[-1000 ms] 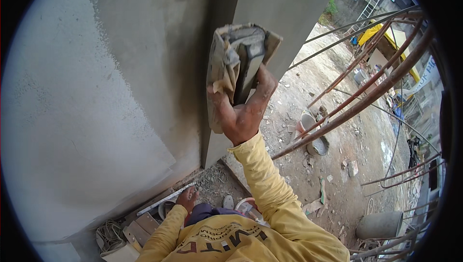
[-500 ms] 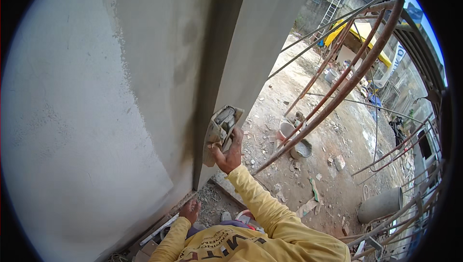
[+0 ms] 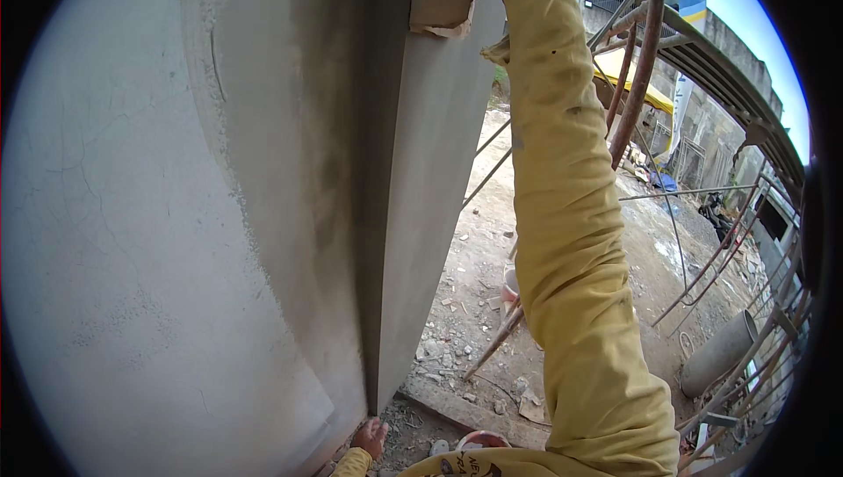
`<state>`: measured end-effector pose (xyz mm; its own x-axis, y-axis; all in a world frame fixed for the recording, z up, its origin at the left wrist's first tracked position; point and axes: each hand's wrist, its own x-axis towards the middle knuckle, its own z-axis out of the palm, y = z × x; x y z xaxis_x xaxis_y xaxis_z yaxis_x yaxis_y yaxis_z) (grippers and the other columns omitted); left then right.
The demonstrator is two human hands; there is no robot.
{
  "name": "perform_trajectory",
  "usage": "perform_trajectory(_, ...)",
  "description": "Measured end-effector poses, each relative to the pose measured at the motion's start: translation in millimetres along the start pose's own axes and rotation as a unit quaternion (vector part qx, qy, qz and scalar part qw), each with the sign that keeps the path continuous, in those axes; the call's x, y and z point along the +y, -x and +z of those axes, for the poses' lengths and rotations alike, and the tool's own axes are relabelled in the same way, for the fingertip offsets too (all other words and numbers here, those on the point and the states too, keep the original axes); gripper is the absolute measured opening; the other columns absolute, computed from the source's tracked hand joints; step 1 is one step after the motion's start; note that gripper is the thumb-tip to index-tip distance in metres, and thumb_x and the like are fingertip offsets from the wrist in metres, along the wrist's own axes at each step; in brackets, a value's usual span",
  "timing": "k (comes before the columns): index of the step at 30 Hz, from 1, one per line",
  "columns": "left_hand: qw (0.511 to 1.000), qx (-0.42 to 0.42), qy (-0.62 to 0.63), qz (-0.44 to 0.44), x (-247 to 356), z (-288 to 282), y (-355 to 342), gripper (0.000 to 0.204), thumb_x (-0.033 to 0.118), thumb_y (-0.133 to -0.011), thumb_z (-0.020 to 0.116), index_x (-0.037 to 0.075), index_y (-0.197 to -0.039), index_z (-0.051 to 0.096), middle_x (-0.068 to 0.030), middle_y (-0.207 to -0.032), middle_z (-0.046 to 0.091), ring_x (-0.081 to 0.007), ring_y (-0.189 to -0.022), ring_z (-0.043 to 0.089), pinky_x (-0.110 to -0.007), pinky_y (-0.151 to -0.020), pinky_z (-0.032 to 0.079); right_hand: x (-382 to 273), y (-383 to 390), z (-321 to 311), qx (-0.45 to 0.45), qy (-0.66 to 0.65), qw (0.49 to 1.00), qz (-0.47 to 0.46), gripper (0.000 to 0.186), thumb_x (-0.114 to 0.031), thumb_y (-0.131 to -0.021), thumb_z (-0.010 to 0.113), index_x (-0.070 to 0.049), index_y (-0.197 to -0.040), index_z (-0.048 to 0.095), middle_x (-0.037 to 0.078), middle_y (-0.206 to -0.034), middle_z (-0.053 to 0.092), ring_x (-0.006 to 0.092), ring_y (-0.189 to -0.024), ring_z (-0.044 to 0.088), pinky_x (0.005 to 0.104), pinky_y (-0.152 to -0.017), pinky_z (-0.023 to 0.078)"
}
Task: Smoothing a wall corner using a wooden block, spirit level, and trowel with mortar.
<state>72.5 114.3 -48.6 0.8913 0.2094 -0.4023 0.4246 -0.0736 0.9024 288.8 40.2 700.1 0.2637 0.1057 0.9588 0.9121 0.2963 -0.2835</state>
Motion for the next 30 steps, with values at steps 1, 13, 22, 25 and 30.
perform_trajectory(1, 1.0, -0.002, -0.002, 0.005, 0, 0, -5, 0.076, 0.052, -0.093, 0.058, -0.006, -0.139, 0.042, -0.023, -0.132, 0.057, -0.0281, -0.12, 0.059, -0.037, -0.099, 0.047, 1, -3, -3, -0.001, 0.017, 1.0, 0.026, 0.049, -0.031, -0.092, 0.064, 0.009, -0.117, 0.052, 0.015, -0.094, 0.063, 0.0213, -0.077, 0.065, 0.0335, -0.062, 0.055)
perform_trajectory(13, 0.984, -0.023, -0.17, 0.048, -110, 5, -83, 0.077, 0.07, -0.09, 0.045, 0.018, -0.147, 0.037, -0.0109, -0.152, 0.035, -0.0362, -0.139, 0.032, -0.048, -0.113, 0.029, 128, 409, -26, -0.024, 0.248, 0.95, 0.19, 0.082, -0.026, -0.081, 0.078, 0.003, -0.143, 0.033, 0.02, -0.126, 0.047, 0.0328, -0.117, 0.051, 0.0419, -0.1, 0.043)
perform_trajectory(22, 0.983, 0.094, -0.095, 0.126, -112, 27, -86, 0.054, 0.057, -0.093, 0.055, 0.015, -0.127, 0.059, -0.0134, -0.124, 0.064, -0.0334, -0.114, 0.059, -0.047, -0.095, 0.048, 44, 21, -19, 0.015, 0.162, 0.987, -0.02, 0.068, -0.046, -0.088, 0.069, 0.005, -0.129, 0.05, 0.019, -0.113, 0.06, 0.0261, -0.1, 0.064, 0.0369, -0.084, 0.053)
perform_trajectory(25, 0.993, 0.03, -0.062, 0.095, -44, 22, -67, 0.054, 0.058, -0.094, 0.054, 0.014, -0.126, 0.059, -0.0129, -0.12, 0.066, -0.0331, -0.112, 0.061, -0.047, -0.093, 0.049, -26, -47, -14, 0.004, 0.138, 0.987, 0.076, 0.063, -0.039, -0.091, 0.064, 0.006, -0.131, 0.047, 0.021, -0.109, 0.063, 0.0291, -0.091, 0.067, 0.041, -0.077, 0.055)
perform_trajectory(30, 0.987, 0.071, -0.134, 0.047, 4, 11, -41, 0.057, 0.059, -0.094, 0.052, 0.013, -0.127, 0.058, -0.0131, -0.12, 0.066, -0.0323, -0.113, 0.06, -0.047, -0.095, 0.048, 46, 5, -19, 0.051, 0.247, 0.967, -0.037, 0.078, -0.053, -0.085, 0.069, 0.007, -0.131, 0.049, 0.023, -0.112, 0.061, 0.0274, -0.101, 0.064, 0.0359, -0.087, 0.051)
